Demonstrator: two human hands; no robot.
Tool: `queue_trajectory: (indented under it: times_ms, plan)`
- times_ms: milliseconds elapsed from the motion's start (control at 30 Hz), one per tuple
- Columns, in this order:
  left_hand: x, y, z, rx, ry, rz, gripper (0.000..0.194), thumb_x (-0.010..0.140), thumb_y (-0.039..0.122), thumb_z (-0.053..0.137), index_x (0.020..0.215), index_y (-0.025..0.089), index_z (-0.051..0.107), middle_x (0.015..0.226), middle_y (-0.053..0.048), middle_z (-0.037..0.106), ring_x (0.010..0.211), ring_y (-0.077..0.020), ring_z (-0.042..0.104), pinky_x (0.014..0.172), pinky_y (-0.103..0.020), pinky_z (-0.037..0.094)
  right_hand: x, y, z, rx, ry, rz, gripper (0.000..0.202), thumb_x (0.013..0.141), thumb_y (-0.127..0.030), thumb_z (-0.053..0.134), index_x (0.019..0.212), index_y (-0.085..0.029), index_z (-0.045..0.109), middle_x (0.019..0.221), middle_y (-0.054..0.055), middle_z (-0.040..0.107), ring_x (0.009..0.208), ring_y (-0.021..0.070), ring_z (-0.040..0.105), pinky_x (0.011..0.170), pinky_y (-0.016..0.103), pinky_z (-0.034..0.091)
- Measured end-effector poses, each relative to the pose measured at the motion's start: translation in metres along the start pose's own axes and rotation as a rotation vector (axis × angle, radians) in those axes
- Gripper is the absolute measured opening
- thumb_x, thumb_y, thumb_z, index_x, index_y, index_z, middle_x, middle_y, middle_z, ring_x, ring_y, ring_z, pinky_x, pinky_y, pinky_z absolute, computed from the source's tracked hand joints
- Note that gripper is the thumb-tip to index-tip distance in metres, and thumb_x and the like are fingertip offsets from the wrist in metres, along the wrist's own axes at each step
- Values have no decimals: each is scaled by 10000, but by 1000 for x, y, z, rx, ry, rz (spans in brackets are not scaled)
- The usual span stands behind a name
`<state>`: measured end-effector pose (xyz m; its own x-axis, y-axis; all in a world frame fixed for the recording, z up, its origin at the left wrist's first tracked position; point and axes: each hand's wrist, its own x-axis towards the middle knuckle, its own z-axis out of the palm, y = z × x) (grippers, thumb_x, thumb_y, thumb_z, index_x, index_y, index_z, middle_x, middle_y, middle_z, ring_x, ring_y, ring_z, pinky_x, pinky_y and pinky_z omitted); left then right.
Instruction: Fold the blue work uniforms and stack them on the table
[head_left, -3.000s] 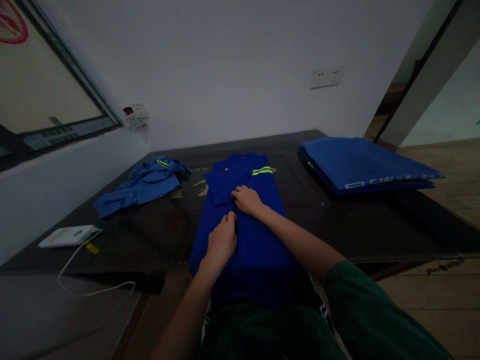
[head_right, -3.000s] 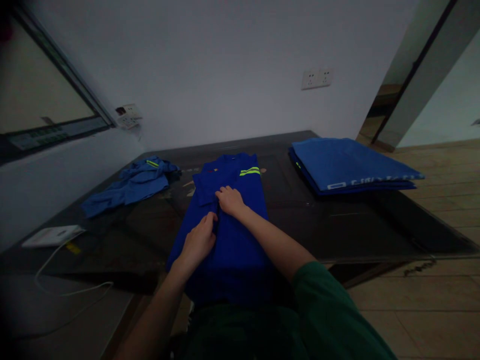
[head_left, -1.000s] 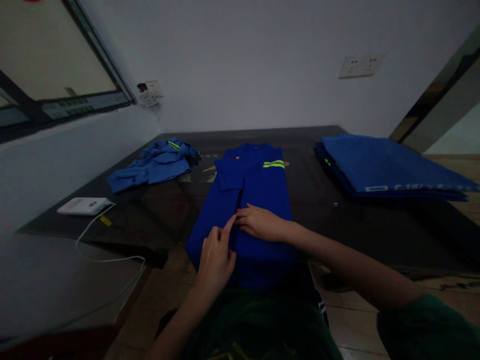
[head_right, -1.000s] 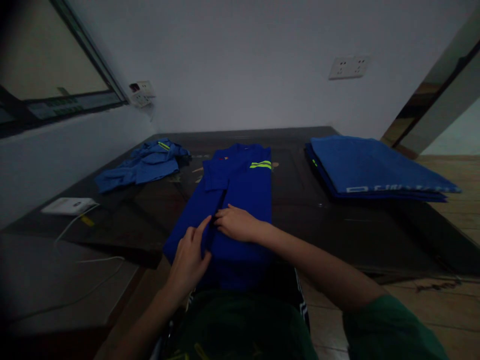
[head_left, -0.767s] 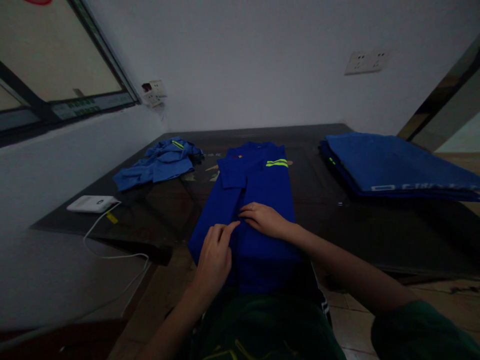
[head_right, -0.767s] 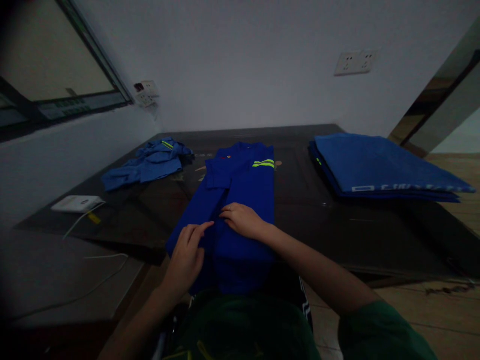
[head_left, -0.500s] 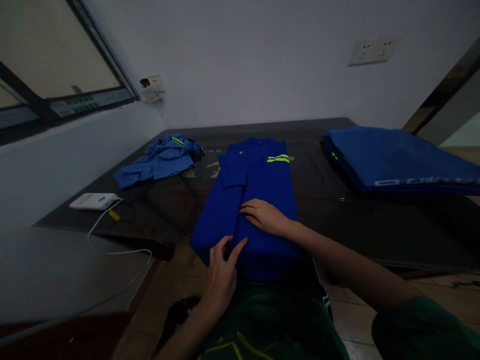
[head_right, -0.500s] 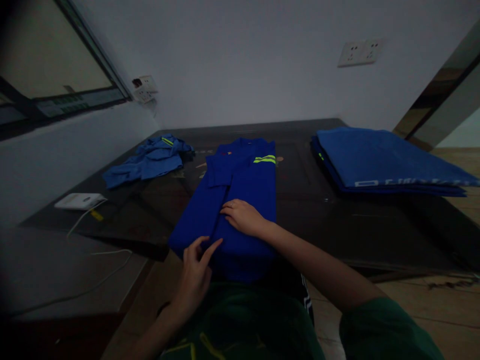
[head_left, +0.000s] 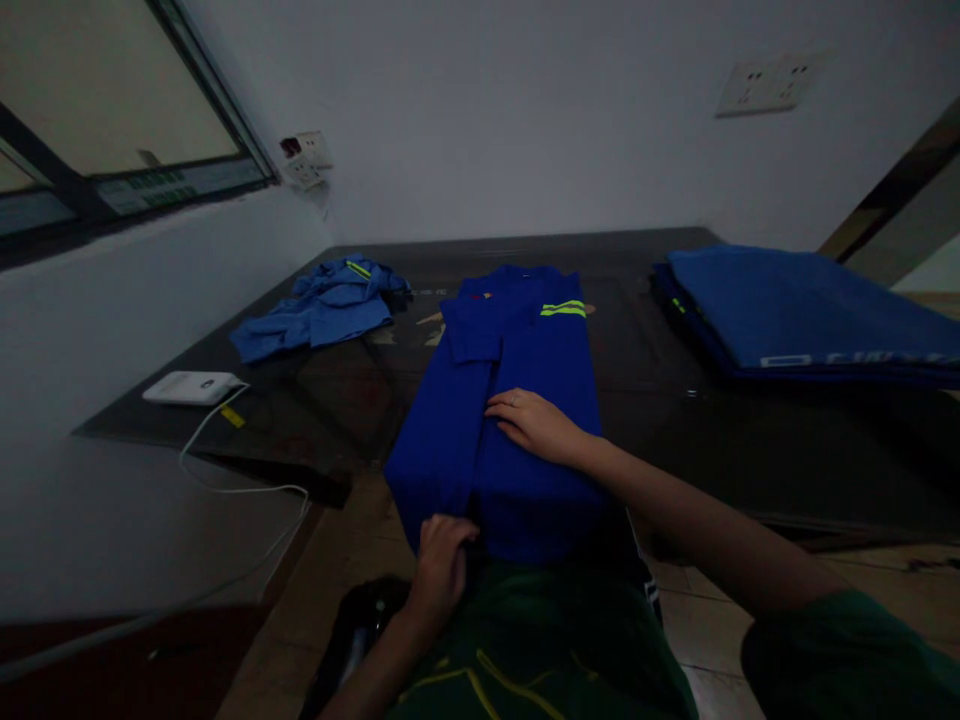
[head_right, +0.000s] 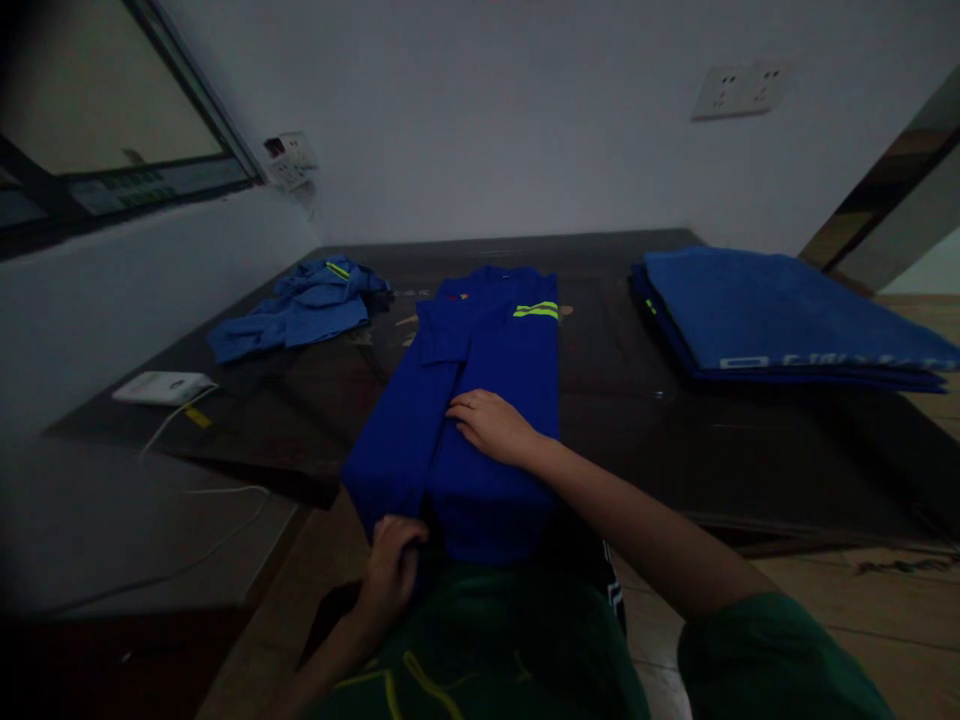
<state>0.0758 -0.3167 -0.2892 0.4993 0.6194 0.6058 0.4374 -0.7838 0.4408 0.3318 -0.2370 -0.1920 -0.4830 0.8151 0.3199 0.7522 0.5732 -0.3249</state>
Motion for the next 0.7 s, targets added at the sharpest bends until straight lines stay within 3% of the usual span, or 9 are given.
queue_trajectory:
  times_ms: [167,333,400,500,533,600,700]
  plan:
    - [-12,-14,25,-54,-158,0,356,752,-20,383,979,175,575,899,-77,648,859,-191,582,775,-334,459,-1,1,2,14,10,-14,285,910,-156,483,1156,-177,626,1208,104,614,1135,217,548,991,412,437]
    - [-17,-23,5,-180,-380,-35,292,825,72,443,1026,197,613,958,-71,672,903,-173,630,804,-280,494,-3,2,1,9,-8,-11,297,913,-157,480,1177,-173,617,1228,108,604,1155,212,540,1005,404,433]
    - [-23,-29,-9,-183,-251,-157,194,843,120,471,935,201,621,892,-58,663,850,-167,633,776,-263,495,-4,0,-2,-7,-33,-9,300,917,-162,481,1187,-173,612,1257,111,587,1177,213,528,1025,411,415]
    - [-26,-45,-24,-167,204,-496,58,853,234,534,895,204,562,896,-46,610,874,-176,609,809,-283,486,-6,-12,-12,6,-69,1,301,911,-173,512,1197,-175,606,1302,112,556,1204,223,506,1021,405,412]
    - [-25,-52,-28,-190,313,-611,129,842,283,566,947,209,546,953,-48,602,921,-183,604,843,-296,483,-7,-19,-15,21,-76,13,279,909,-180,523,1170,-176,620,1283,109,566,1183,222,516,996,391,427]
    - [-20,-66,-30,-299,367,-789,370,784,387,640,1089,215,520,1105,-68,593,1052,-213,585,925,-334,466,-7,-35,-20,45,-87,69,191,909,-207,537,1045,-177,667,1158,97,623,1081,214,559,920,360,457]
    - [-13,-80,-26,-474,232,-918,651,648,523,722,1177,187,547,1260,-121,577,1219,-294,511,1033,-404,407,-2,-56,-19,62,-67,257,141,905,-258,556,874,-179,669,908,69,659,917,198,584,796,323,461]
